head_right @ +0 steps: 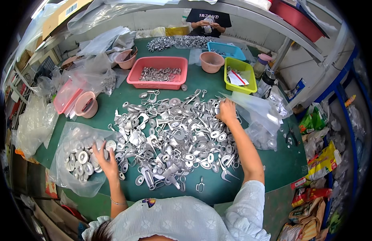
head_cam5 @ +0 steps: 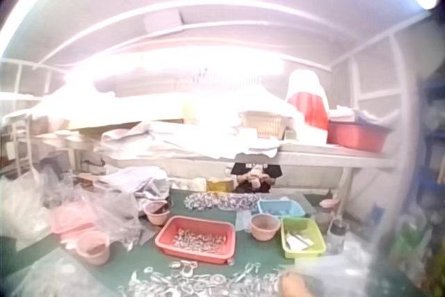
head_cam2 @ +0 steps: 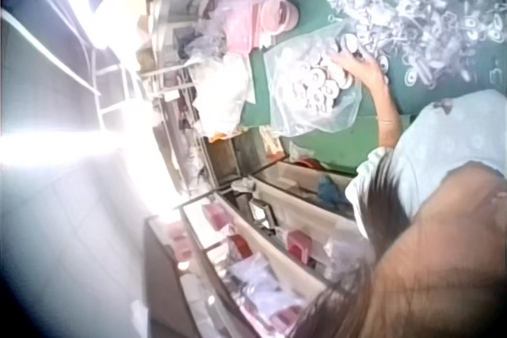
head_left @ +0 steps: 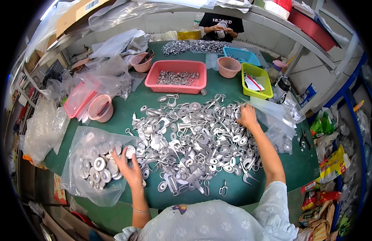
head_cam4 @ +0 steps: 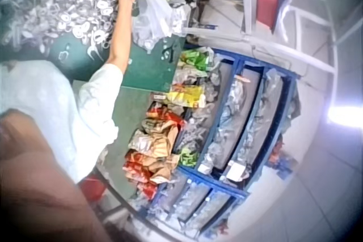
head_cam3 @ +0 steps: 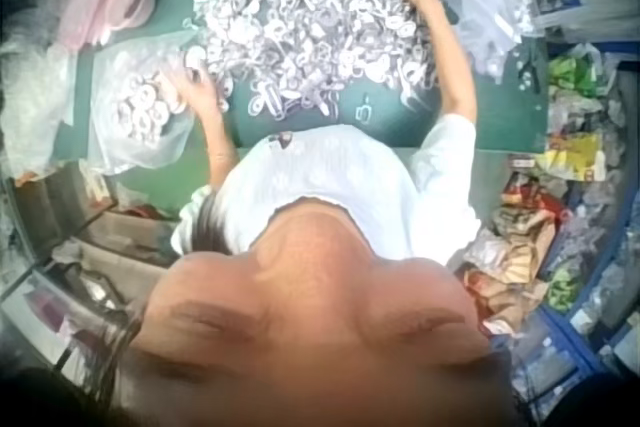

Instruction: The person sorts a large pile of mixed metal hardware, including spoons, hooks, and washers, on a green workbench. They pick up items by hand, separate them into different categories, and place them into clear plastic bags or pink plastic bins. The person also moves a red stool to access a lower shelf to store the filled bags.

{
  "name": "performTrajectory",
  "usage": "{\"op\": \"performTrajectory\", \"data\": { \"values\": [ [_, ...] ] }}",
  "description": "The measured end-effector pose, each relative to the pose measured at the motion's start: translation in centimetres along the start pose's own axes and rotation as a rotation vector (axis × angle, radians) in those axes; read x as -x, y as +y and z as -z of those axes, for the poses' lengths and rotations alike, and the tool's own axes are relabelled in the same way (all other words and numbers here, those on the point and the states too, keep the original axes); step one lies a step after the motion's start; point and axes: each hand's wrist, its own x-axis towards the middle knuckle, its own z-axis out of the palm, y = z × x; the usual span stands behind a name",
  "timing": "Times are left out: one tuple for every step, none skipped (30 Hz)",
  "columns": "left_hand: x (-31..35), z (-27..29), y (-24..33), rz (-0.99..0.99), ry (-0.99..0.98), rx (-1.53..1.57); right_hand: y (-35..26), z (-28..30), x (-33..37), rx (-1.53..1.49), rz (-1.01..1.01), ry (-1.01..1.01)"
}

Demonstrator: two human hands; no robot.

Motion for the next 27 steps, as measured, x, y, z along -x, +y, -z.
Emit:
{"op": "performTrajectory", "data": {
  "values": [
    [0.1, -0.3, 1.4, -0.029, -0.010, 0.056, 0.0, 0.6, 0.2, -0.063, 0.016, 0.040],
    [0.4, -0.6, 2.5, -0.057, -0.028, 0.092, 0.0, 1.2, 0.5, -0.124, 0.032, 0.079],
    [1.2, -0.2, 3.3, -0.041, -0.087, 0.123, -0.4, 1.9, 1.7, -0.229, 0.032, 0.137],
    [1.9, 0.2, 4.1, -0.031, -0.129, 0.166, -0.9, 2.7, 3.2, -0.334, 0.031, 0.194],
    [1.9, 0.4, 4.8, -0.040, -0.165, 0.208, -1.8, 3.7, 4.3, -0.451, 0.023, 0.267],
    [2.4, 0.3, 5.0, -0.016, -0.216, 0.238, -3.0, 5.0, 5.6, -0.525, 0.067, 0.282],
    [2.7, 0.3, 5.5, -0.006, -0.337, 0.305, -4.1, 6.3, 6.8, -0.605, 0.095, 0.184],
    [3.3, -0.2, 6.0, 0.178, -0.563, 0.603, -4.9, 7.5, 8.6, -0.656, 0.169, 0.138],
    [4.0, -0.8, 6.7, 0.375, -0.773, 0.895, -6.0, 8.5, 10.0, -0.711, 0.254, 0.094],
    [4.4, -1.3, 7.8, 0.501, -0.940, 1.058, -7.3, 9.2, 11.5, -0.774, 0.339, 0.062],
    [4.8, -1.9, 9.0, 0.630, -1.105, 1.221, -8.7, 9.9, 12.8, -0.837, 0.424, 0.032],
    [5.5, -2.6, 9.6, 0.696, -1.200, 1.344, -10.1, 10.7, 14.1, -0.864, 0.467, -0.028],
    [6.1, -3.5, 9.9, 0.762, -1.297, 1.471, -11.1, 11.5, 15.1, -0.871, 0.483, -0.088],
    [6.5, -4.3, 10.3, 0.804, -1.306, 1.483, -11.8, 11.5, 15.3, -0.875, 0.504, -0.065],
    [6.9, -4.9, 10.7, 0.818, -1.267, 1.500, -12.1, 11.4, 15.7, -0.880, 0.519, -0.041],
    [7.2, -5.3, 11.1, 0.832, -1.225, 1.515, -12.0, 10.7, 15.4, -0.905, 0.505, -0.055],
    [7.3, -5.5, 11.4, 0.846, -1.183, 1.529, -12.0, 10.7, 15.3, -0.907, 0.437, -0.077],
    [6.9, -5.6, 11.6, 0.871, -1.188, 1.571, -12.1, 10.5, 15.4, -0.890, 0.429, -0.064],
    [7.0, -5.6, 11.6, 0.899, -1.179, 1.621, -12.3, 10.4, 15.6, -0.874, 0.422, -0.051],
    [7.0, -5.5, 11.5, 0.928, -1.168, 1.670, -12.6, 10.3, 16.0, -0.896, 0.471, -0.059],
    [7.2, -5.5, 11.5, 0.961, -1.160, 1.721, -13.0, 10.3, 16.6, -0.916, 0.516, -0.069],
    [7.1, -5.6, 11.6, 0.989, -1.138, 1.737, -13.5, 10.0, 16.9, -0.975, 0.563, -0.094],
    [6.9, -5.6, 11.7, 1.018, -1.114, 1.753, -13.8, 10.1, 17.2, -1.013, 0.554, -0.170],
    [7.0, -5.6, 11.7, 1.050, -1.090, 1.765, -14.3, 9.8, 17.3, -0.938, 0.630, -0.106],
    [7.2, -5.6, 11.1, 1.050, -1.059, 1.721, -14.5, 9.5, 17.2, -0.863, 0.707, -0.044],
    [7.5, -5.7, 10.1, 1.051, -1.027, 1.677, -14.4, 9.3, 17.1, -0.872, 0.723, -0.044],
    [7.5, -5.6, 9.2, 1.047, -0.992, 1.633, -14.1, 9.2, 16.6, -0.882, 0.744, -0.042]
  ]
}}
